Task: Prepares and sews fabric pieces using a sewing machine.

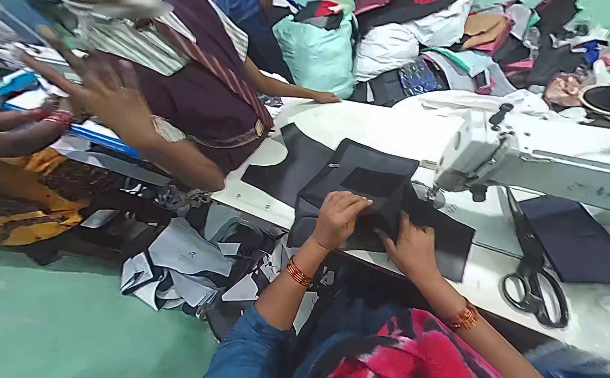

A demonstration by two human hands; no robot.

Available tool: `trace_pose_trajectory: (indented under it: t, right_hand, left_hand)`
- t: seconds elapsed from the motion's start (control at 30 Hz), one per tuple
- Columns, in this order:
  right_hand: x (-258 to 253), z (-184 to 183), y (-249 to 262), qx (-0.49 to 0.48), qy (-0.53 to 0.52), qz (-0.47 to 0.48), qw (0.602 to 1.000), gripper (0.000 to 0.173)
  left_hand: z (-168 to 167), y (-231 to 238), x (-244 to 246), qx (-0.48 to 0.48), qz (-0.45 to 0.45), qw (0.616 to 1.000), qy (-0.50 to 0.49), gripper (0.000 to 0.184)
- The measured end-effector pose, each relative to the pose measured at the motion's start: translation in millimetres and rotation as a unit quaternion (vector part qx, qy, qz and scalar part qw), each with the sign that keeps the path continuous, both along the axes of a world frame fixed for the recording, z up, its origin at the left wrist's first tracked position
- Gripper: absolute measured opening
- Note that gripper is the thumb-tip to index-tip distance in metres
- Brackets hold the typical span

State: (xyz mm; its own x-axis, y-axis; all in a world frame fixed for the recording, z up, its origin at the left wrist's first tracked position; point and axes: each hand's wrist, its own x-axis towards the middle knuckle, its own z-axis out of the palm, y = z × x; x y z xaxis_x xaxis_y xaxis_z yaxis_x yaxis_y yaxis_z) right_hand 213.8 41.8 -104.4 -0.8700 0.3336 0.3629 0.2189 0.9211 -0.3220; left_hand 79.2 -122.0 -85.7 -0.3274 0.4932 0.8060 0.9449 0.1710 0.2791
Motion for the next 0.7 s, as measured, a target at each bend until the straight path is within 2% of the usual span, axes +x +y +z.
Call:
trace_pose_trajectory:
  t: [0.07,0.13,0.23,0.33,0.47,0.6,0.7]
  right_hand:
    - [-2,-2,2,0.005,0.003,0.009,1.0,0.085]
    - [-3,-4,3,0.007,0.007,0.013,1.0,0.089]
    - [-1,-7,5,-0.002,0.025,0.014,1.0,0.093]
    - [1,-5,3,-0.019,0.022,0.015,0.999,0.093]
    - [4,10,3,-0.063,-0.06,0.021,0.996,0.088]
    - [2,4,6,-0.054,-0.077,0.015,0.995,0.088]
    - [2,1,7,-0.055,-0.063,0.017,0.996,0.088]
  left_hand:
    - [-1,-11,-6,-0.047,0.034,0.997,-0.044,0.021]
    - [-2,-30,-14,-0.122,0.106,0.978,-0.132,0.033]
    - [5,-62,-28,-0.2,0.244,0.895,-0.315,0.055]
    - [11,-88,-43,-0.209,0.325,0.83,-0.401,0.065]
    - [14,-94,-61,-0.234,0.334,0.79,-0.457,0.072]
    - [18,-81,-78,-0.3,0.335,0.753,-0.481,0.058]
    - [23,-78,-84,-0.317,0.332,0.744,-0.485,0.053]
